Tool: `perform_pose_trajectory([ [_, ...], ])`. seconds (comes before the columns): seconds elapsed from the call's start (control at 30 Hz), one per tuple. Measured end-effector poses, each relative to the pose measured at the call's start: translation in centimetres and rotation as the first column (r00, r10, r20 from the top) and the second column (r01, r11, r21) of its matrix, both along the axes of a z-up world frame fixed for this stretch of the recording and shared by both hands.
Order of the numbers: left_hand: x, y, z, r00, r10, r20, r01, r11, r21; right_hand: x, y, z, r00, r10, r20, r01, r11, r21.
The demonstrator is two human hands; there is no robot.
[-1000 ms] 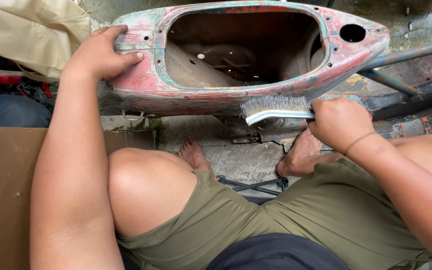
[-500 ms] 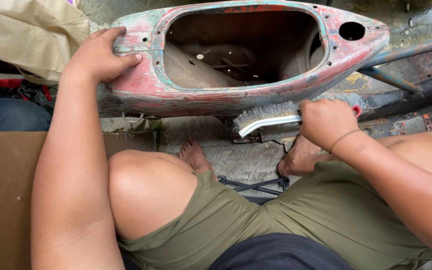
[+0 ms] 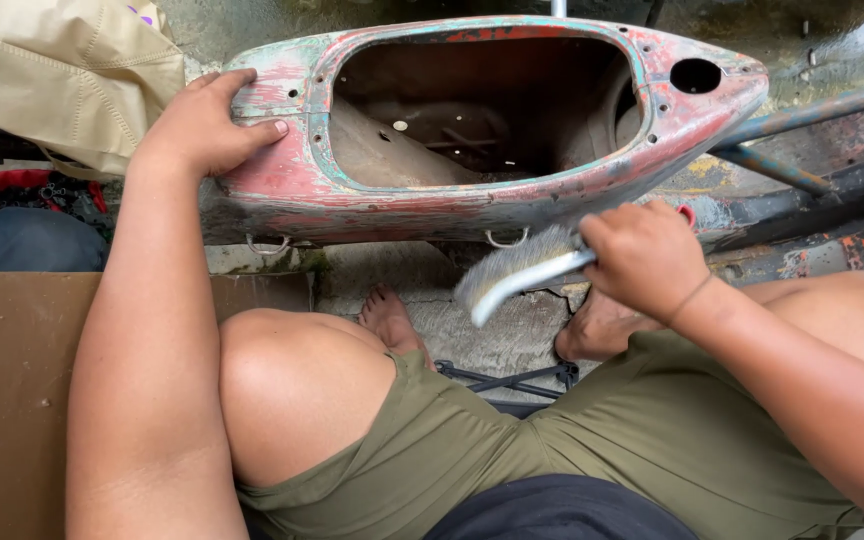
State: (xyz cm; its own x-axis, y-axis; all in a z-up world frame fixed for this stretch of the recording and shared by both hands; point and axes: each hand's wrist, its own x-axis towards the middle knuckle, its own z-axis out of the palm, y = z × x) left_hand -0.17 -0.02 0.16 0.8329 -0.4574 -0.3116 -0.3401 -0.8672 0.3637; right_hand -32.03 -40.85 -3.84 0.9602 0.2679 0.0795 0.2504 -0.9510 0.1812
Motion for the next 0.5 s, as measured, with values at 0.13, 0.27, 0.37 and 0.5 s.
perform_pose_trajectory([
  [0.13,0.6,0.2,-0.7,0.999,-0.035,0.028,0.036,0.999,-0.023,0.2,-0.5,-0.8,0.997,-0.021,-0.068,0.034,0.982,0.185],
  [0.27,0.4,0.1,-0.3,1.000,-0.014,0.011,0.014,1.000,-0.021,0.8,-0.4,0.1,0.788,-0.455,-0.414,0.455,0.884,-0.107],
  [0.37,0.5,0.1,-0.4,1.000,-0.008,0.007,0.008,1.000,-0.013,0.7,0.1,-0.1,0.830,-0.398,-0.390,0.404,0.912,-0.072],
  [0.5,0.6,0.2,-0.7,1.000,-0.017,0.010,0.017,1.000,-0.011,0.2,1.2,-0.3,0.985,0.137,-0.105,-0.119,0.980,0.159],
])
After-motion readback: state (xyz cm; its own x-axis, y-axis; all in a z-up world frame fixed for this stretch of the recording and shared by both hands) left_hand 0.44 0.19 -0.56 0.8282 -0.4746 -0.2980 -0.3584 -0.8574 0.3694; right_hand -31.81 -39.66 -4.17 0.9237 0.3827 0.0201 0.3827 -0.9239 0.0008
